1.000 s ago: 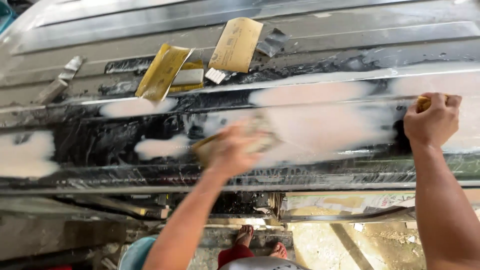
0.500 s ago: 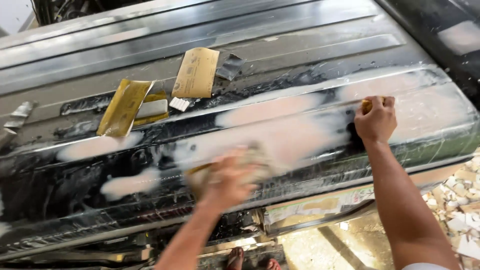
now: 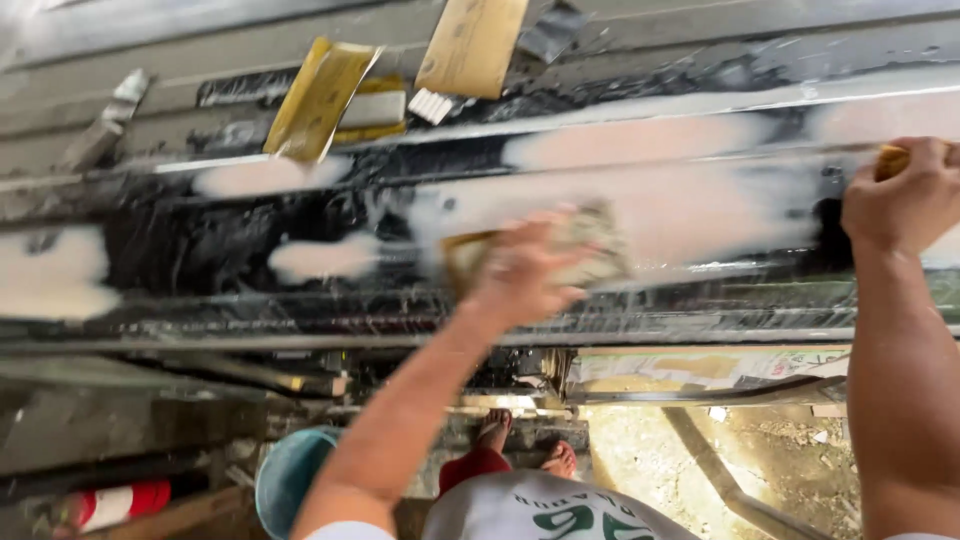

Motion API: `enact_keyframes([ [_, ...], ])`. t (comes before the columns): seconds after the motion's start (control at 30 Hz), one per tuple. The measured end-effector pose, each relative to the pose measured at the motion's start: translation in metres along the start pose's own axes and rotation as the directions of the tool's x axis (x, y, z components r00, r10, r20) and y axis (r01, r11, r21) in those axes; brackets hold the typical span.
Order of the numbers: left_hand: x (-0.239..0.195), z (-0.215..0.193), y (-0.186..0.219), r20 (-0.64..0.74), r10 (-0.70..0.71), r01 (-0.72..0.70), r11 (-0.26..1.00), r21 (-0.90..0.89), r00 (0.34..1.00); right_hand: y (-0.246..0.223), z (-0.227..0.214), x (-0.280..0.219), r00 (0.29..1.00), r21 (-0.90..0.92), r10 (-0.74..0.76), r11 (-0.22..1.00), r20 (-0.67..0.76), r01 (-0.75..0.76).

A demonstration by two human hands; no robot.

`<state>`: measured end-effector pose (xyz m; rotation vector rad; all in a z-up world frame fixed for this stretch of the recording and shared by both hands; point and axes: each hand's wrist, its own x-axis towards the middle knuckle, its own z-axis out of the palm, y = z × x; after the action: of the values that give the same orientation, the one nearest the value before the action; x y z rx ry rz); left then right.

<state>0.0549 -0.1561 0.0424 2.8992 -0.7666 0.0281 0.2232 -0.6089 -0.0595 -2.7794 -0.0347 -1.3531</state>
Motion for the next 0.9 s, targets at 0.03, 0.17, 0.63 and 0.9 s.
enact_keyframes([
  [0.03,-0.025,-0.017,-0.024,-0.277,-0.001,-0.006,1.000,-0.025,0.961,0.003,0.009,-0.004,0.999,0.066,0.035,0.997,0.040,-0.037],
  [0.17,-0.150,0.010,-0.152,-0.306,-0.629,0.610,0.775,-0.168,0.715,0.001,0.024,-0.006,0.995,0.058,0.066,0.996,0.074,-0.070],
  [0.63,-0.123,-0.043,-0.110,-0.131,-0.530,0.530,0.847,-0.036,0.838,0.020,0.044,-0.017,0.995,0.253,0.070,0.964,0.065,-0.084],
  [0.9,0.023,-0.002,0.051,-0.443,0.174,-0.160,0.985,0.069,0.879,0.007,0.014,-0.004,0.979,0.207,0.119,0.966,0.163,-0.152],
])
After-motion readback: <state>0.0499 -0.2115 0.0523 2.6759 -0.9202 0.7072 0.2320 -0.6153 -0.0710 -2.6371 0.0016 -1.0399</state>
